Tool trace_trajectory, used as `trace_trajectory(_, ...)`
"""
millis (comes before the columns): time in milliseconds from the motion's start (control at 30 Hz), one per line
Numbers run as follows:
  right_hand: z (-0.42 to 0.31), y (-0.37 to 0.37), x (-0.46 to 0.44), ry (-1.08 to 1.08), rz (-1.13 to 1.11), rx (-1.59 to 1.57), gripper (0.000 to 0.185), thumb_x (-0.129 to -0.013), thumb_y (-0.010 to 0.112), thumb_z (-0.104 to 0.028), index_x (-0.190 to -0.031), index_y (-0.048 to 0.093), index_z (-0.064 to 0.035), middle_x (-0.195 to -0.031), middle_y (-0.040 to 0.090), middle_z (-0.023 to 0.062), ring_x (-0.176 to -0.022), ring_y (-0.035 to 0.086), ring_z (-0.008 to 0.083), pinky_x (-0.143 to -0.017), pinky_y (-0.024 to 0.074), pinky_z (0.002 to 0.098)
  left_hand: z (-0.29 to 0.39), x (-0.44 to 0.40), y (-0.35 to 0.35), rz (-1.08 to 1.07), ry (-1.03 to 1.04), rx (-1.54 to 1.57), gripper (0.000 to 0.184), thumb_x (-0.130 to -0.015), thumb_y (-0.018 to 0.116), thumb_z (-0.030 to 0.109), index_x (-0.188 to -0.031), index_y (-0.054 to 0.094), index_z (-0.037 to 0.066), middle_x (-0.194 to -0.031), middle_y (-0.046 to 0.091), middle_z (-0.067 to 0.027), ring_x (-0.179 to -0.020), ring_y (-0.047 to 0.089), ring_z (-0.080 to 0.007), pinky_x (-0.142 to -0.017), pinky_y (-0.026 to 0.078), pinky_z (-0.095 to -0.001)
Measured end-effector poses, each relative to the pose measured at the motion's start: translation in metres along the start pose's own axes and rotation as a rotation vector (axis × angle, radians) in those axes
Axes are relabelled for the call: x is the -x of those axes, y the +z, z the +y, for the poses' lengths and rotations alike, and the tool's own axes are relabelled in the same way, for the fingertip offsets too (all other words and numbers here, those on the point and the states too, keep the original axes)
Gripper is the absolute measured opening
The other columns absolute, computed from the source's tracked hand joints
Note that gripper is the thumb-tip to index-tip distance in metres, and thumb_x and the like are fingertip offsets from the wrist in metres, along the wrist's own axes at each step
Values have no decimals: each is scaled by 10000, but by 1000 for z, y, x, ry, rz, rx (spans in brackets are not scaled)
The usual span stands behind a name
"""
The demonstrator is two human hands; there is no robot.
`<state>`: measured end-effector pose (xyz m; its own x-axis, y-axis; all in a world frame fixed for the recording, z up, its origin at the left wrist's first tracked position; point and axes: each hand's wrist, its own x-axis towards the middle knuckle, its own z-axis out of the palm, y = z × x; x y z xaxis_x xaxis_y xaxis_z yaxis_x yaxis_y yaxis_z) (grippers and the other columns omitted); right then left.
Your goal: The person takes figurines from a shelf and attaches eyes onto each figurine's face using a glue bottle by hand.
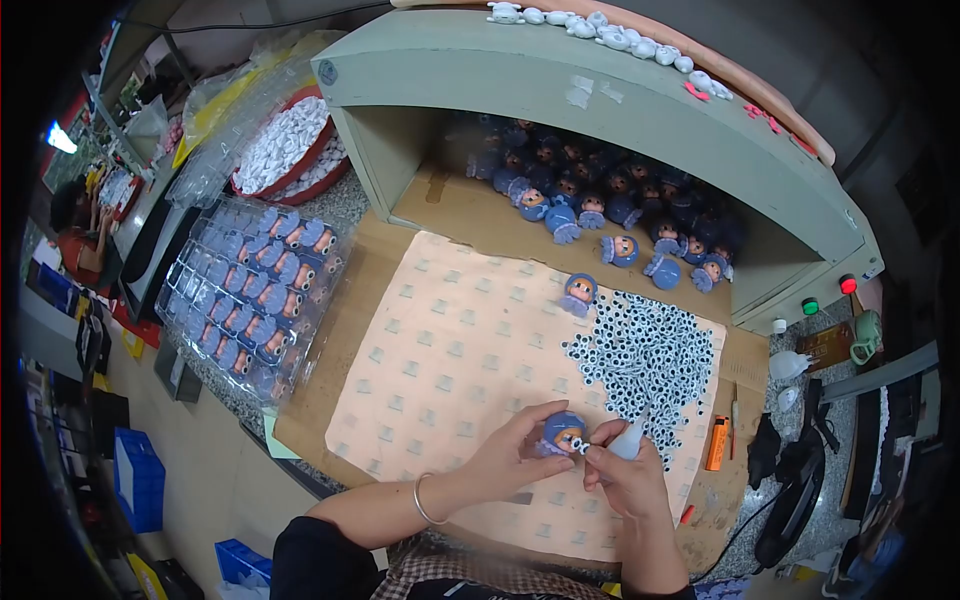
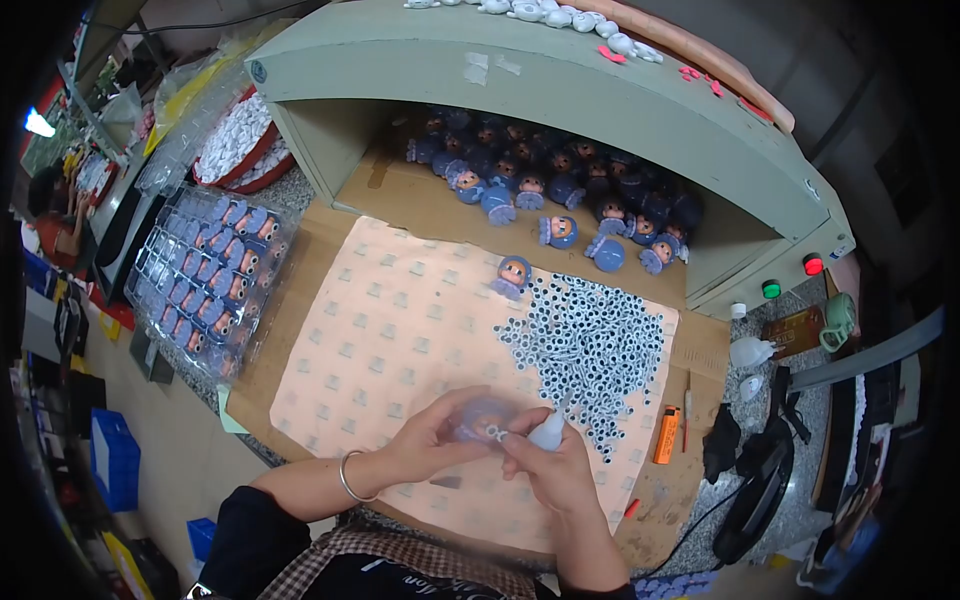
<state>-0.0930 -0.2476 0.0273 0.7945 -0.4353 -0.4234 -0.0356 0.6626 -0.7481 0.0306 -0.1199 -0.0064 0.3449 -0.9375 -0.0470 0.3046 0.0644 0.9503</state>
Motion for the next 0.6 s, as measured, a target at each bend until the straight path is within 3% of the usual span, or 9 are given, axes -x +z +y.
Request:
trace_trajectory(400,3,-2,-4,26,7,6,152,-747,575,61,-856,488,1,-684,551,81,-506,552,148,-450,458,258,1,1,-2,-17,-41,-73,623,-774,626,70,-1294,284,50,-1189,384,-117,-1089,443,-197,-861,445,-309)
trace_trajectory(600,4,5,-2,-31,80,227,154,-749,580,39,-853,471,2,-698,549,76,-521,557,134,-477,475,253,3,-1,-3,-48,-15,-93,599,-795,590,63,-1306,275,60,-1221,370,-100,-1120,413,-191,-889,424,-318)
